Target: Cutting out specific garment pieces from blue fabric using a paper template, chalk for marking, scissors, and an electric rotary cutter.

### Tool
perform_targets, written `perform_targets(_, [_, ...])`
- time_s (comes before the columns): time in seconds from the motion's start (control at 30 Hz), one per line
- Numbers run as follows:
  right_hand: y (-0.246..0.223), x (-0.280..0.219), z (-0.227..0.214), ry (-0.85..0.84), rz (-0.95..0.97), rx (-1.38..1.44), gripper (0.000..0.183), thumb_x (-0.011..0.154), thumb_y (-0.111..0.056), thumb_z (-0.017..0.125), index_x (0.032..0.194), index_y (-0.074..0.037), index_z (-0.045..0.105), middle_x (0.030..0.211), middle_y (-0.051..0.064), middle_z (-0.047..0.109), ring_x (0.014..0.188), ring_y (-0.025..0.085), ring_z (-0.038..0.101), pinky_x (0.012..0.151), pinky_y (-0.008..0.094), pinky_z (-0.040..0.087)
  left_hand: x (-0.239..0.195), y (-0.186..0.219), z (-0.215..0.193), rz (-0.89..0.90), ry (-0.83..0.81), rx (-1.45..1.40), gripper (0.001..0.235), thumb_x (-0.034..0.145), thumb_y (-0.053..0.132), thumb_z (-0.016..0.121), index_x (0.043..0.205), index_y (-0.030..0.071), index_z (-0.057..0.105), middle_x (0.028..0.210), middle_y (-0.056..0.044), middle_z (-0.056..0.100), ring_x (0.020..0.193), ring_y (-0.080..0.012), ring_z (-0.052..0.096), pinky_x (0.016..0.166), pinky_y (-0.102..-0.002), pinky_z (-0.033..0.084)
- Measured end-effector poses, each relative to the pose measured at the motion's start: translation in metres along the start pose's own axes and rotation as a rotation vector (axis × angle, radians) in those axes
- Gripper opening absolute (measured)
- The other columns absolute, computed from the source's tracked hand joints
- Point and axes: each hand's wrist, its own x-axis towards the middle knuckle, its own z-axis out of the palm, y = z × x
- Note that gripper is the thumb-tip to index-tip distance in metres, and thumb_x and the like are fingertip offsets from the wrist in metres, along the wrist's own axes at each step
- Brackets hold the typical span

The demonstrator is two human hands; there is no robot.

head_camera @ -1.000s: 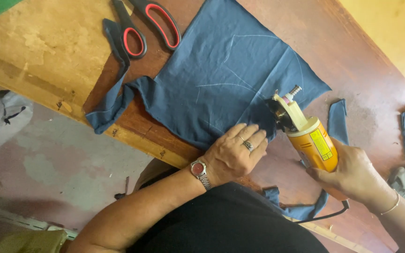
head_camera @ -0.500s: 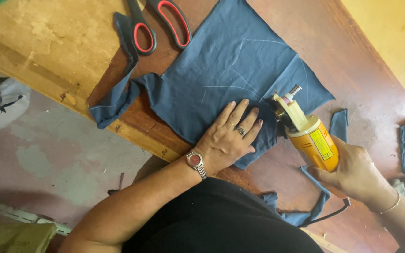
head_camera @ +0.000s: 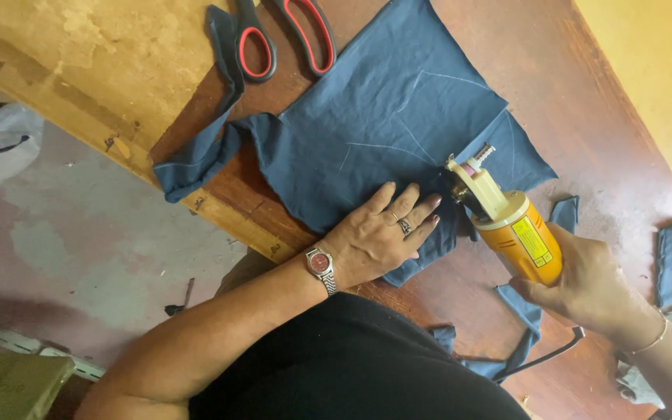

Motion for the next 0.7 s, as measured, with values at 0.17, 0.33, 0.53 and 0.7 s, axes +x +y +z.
perform_targets(0.17, [0.006,0.006,-0.002,0.039,-0.041,-0.033,0.049,0.062,-0.048,0.079,0.09,-0.011,0.062,0.063,0.008,0.068,0.052,0.02,0.059,0.053,0.032,0.043,-0.002,-0.002,0.001,0.03,-0.044,-0.004,0.051,0.092,0.049,0.072,0.132,0.019,0.069,0.144,-0.011,0.063,0.13,-0.0324,0.058,0.107,-0.048,0.042])
perform_targets(0.33, [-0.015,0.003,-0.019,-0.006,0.008,-0.041,0.049,0.064,-0.044,0.081,0.095,-0.01,0.063,0.065,0.008,0.073,0.049,0.021,0.065,0.052,0.031,0.048,-0.003,-0.003,0.0,0.046,-0.01,-0.006,0.037,0.098,0.037,0.063,0.129,0.018,0.072,0.141,-0.011,0.066,0.129,-0.0323,0.06,0.108,-0.048,0.041])
perform_targets(0.53, [-0.012,0.012,-0.023,-0.014,-0.006,-0.11,0.053,0.065,-0.049,0.079,0.1,-0.012,0.063,0.073,0.009,0.074,0.057,0.023,0.068,0.058,0.032,0.05,-0.005,-0.006,0.003,0.081,-0.055,-0.023,0.052,0.09,0.048,0.072,0.131,0.017,0.07,0.143,-0.012,0.064,0.129,-0.0343,0.057,0.109,-0.049,0.042])
perform_targets(0.7, [-0.018,0.015,-0.031,-0.005,-0.016,-0.133,0.051,0.064,-0.046,0.081,0.097,-0.013,0.062,0.076,0.008,0.074,0.063,0.024,0.068,0.063,0.036,0.049,-0.006,-0.004,0.01,0.069,-0.044,-0.044,0.049,0.091,0.045,0.071,0.131,0.016,0.069,0.142,-0.013,0.064,0.129,-0.0351,0.058,0.11,-0.05,0.041])
